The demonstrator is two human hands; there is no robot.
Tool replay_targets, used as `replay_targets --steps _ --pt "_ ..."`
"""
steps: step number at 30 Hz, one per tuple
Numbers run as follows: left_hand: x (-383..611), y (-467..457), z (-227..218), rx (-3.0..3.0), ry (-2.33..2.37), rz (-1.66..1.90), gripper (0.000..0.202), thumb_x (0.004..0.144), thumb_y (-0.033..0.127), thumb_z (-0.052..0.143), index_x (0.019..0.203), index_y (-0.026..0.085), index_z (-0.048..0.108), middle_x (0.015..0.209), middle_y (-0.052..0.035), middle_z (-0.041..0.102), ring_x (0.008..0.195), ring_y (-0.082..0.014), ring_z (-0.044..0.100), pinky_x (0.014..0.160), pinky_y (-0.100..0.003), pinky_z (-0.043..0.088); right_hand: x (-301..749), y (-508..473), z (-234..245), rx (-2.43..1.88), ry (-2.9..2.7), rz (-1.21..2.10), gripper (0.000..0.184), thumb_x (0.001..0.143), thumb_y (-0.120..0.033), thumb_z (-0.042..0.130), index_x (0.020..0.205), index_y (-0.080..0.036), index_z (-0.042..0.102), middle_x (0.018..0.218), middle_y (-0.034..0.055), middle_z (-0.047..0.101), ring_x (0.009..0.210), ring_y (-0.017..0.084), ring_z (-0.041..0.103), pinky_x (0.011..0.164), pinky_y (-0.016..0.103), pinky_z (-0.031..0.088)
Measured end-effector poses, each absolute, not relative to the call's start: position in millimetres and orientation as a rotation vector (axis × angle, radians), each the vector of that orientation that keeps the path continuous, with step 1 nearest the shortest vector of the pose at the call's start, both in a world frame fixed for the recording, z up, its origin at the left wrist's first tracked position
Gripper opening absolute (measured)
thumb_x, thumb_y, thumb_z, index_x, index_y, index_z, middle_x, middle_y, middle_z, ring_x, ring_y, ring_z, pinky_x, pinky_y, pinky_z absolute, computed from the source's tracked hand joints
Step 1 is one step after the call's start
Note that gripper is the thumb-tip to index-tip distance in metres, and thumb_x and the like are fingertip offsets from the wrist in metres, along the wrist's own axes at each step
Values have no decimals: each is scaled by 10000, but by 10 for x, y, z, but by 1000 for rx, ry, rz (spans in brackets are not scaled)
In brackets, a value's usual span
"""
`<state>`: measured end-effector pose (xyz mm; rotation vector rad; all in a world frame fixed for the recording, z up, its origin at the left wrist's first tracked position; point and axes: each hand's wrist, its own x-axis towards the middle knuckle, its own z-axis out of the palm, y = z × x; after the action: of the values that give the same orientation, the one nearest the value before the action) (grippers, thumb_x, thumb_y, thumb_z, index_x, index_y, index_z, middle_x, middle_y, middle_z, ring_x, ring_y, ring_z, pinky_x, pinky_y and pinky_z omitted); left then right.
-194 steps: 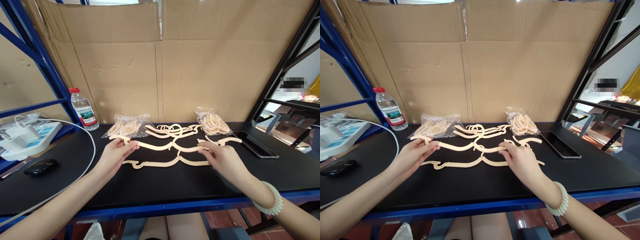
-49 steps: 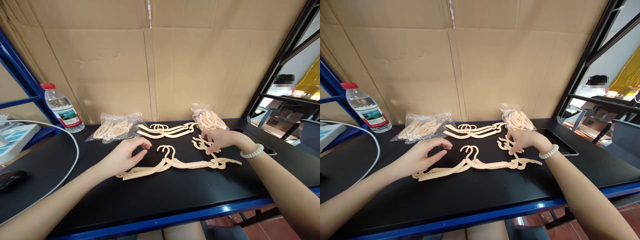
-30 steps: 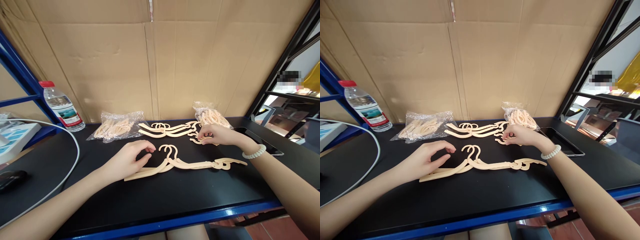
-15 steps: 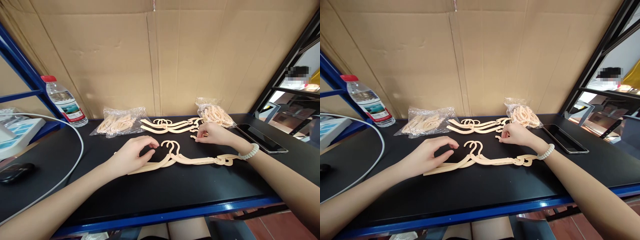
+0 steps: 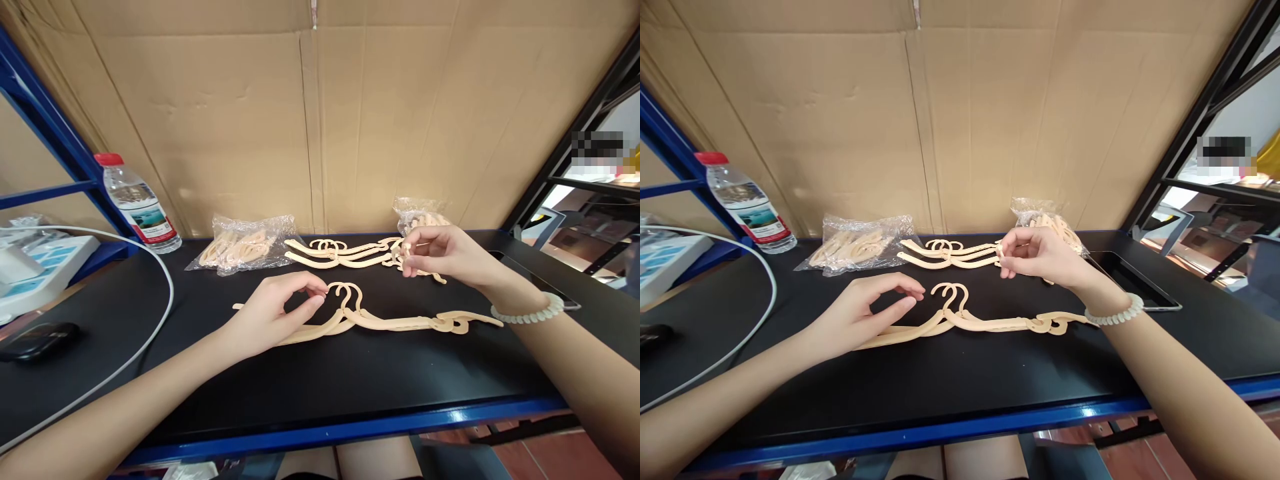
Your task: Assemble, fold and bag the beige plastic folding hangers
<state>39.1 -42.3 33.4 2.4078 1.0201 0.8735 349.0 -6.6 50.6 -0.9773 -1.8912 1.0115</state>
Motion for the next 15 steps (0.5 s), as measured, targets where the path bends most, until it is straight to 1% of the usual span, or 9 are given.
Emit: replay_targets --steps 3,5,9,11,13,14,15 --pt "431 -461 347 2300 1020 879 188 913 302 529 957 182 668 909 -40 716 841 -178 665 769 -276 523 3355 -124 480 -900 -1816 1120 248 730 -355 793 790 -186 622 736 17 655 753 225 732 667 321 600" --pt "455 -481 346 2227 1009 871 204 913 323 532 959 178 667 894 -45 717 825 -185 670 768 -290 532 3249 -166 451 -872 -1777 1179 231 736 -327 792 796 -182 623 752 13 662 807 244 746 683 312 615" --pt "502 -514 298 2107 966 844 242 915 344 539 1000 168 682 905 -66 721 833 -200 679 761 -311 549 3042 -258 388 -823 -1703 1307 217 745 -283 780 786 -185 592 753 8 703 837 238 751 673 289 621" --pt "538 -539 263 2062 909 879 273 897 338 573 1093 175 668 938 -71 719 814 -187 675 740 -303 557 2949 -306 358 -842 -1654 1386 235 743 -290 780 785 -188 573 748 15 732 820 226 752 653 280 617" --pt "585 -572 236 2022 862 930 354 854 324 635 1182 192 627 980 -71 713 763 -166 665 704 -292 565 2863 -351 326 -892 -1615 1463 257 740 -326 783 803 -189 575 749 27 752 792 215 752 635 277 612" --pt "610 -590 226 2007 851 951 372 834 318 659 1185 199 621 994 -69 710 732 -157 659 678 -285 568 2823 -372 307 -913 -1610 1495 266 738 -348 784 811 -187 586 749 33 757 779 210 750 632 278 610" --pt "633 -606 220 1992 851 967 349 820 316 674 1148 202 636 986 -65 710 707 -152 655 651 -278 569 2785 -390 287 -921 -1614 1517 273 734 -367 785 814 -184 600 746 36 759 765 203 748 632 278 608"
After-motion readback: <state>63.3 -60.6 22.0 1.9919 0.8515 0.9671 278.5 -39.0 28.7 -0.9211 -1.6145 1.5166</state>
